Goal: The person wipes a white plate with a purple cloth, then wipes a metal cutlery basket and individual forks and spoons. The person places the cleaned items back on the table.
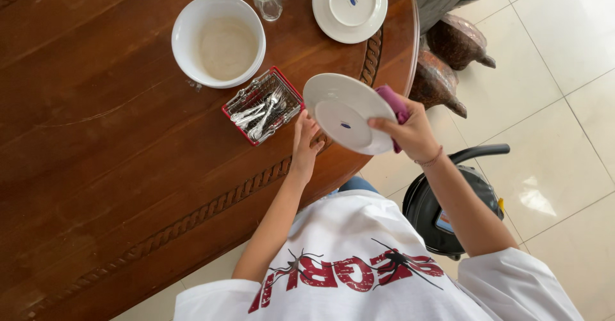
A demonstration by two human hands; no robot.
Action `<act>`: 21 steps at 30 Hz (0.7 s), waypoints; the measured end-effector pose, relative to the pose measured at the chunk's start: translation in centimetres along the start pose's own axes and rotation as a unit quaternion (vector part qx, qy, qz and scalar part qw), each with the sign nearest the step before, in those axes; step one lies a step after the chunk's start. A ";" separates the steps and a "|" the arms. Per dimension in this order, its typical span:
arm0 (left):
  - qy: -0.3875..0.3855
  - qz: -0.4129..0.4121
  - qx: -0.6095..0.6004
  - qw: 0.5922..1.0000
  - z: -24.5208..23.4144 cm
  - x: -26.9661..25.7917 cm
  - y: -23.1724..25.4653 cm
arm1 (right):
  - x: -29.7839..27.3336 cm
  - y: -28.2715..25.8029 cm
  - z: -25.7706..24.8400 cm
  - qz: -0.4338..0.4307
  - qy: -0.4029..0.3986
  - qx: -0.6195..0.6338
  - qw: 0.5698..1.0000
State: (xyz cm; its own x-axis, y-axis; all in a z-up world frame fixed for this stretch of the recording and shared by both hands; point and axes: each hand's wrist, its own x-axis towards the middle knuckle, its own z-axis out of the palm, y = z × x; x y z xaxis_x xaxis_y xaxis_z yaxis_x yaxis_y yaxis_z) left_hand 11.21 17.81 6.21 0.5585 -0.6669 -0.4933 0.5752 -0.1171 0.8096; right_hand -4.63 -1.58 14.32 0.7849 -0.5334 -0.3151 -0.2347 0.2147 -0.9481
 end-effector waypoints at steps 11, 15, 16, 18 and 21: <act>0.012 0.062 -0.229 0.971 -0.5 -7.6 -7.2 | -3.8 5.7 -1.2 -0.087 0.113 -0.049 0.989; 0.092 0.102 -0.204 0.969 0.5 -8.8 -9.7 | -8.7 7.4 1.7 -0.275 0.190 -0.334 0.881; 0.104 0.111 -0.197 0.968 0.6 -8.8 -10.1 | -9.9 7.6 2.7 -0.313 0.180 -0.391 0.846; 0.096 0.127 -0.180 0.971 0.8 -8.5 -10.9 | -11.5 7.7 5.2 -0.335 0.096 -0.458 0.818; 0.087 0.131 -0.156 0.975 1.0 -8.4 -12.0 | -12.0 7.4 8.0 -0.389 0.030 -0.434 0.812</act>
State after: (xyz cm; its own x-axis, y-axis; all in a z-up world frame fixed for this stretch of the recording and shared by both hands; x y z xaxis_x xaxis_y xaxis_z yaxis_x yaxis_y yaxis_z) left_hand -0.97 24.05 0.99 0.7883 -0.5056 -0.3507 0.5374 0.2882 0.7925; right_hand -11.15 12.96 11.42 0.8655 -0.2766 0.4176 -0.0172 -0.8497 -0.5270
